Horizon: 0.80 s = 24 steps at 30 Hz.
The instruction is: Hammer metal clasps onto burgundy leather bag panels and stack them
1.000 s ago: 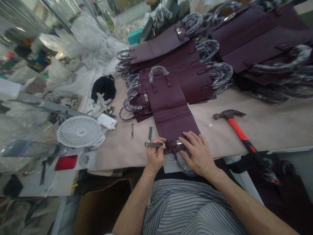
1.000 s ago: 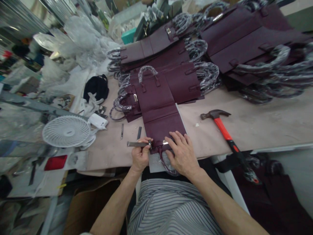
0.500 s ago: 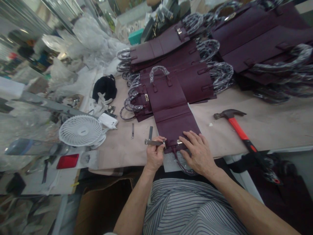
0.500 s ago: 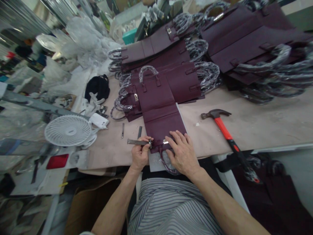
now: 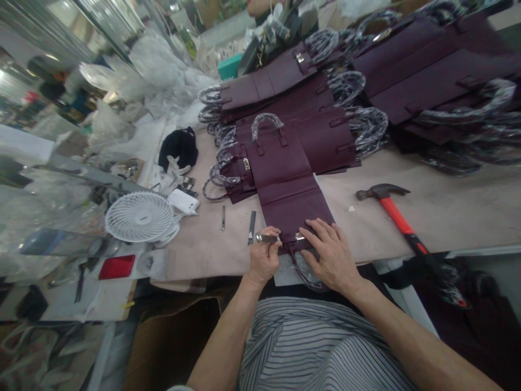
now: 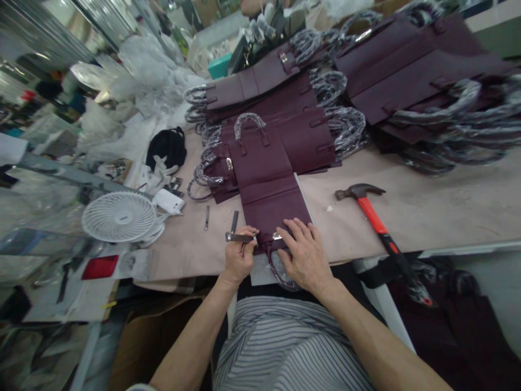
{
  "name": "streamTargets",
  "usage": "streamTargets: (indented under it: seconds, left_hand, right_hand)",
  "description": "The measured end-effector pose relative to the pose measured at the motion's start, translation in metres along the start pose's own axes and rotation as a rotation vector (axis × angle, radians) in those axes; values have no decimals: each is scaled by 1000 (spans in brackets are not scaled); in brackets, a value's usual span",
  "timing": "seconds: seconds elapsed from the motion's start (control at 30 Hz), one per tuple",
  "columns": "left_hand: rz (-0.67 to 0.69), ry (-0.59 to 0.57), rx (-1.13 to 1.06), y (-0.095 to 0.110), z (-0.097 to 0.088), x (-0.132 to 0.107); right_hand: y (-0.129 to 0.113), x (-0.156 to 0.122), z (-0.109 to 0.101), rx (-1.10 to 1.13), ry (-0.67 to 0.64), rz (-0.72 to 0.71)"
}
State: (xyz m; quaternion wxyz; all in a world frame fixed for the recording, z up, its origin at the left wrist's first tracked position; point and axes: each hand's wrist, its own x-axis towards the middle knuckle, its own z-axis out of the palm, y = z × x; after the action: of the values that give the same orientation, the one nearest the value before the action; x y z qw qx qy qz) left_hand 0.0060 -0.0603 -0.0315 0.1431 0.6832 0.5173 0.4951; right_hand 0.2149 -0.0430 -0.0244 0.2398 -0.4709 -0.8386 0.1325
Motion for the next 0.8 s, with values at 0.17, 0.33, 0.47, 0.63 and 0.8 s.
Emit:
streamTargets:
  seconds: [0.17, 0.33, 0.47, 0.63, 0.8]
  left_hand:
    - [-9, 15, -31, 1, 0, -1]
    - [9, 37, -37, 1, 0, -3]
    - [34, 15, -33, -1, 0, -3]
    - [60, 27, -16, -1, 0, -4]
    - [68, 7, -14, -3, 1, -4]
  right_hand:
    - [13, 1, -14, 259, 151, 21]
    - [64, -4, -55, 133, 339, 179]
    - [127, -24, -77, -104, 303, 353]
    - [164, -49, -79, -276, 108, 609]
    - [147, -41, -84, -315, -130, 752]
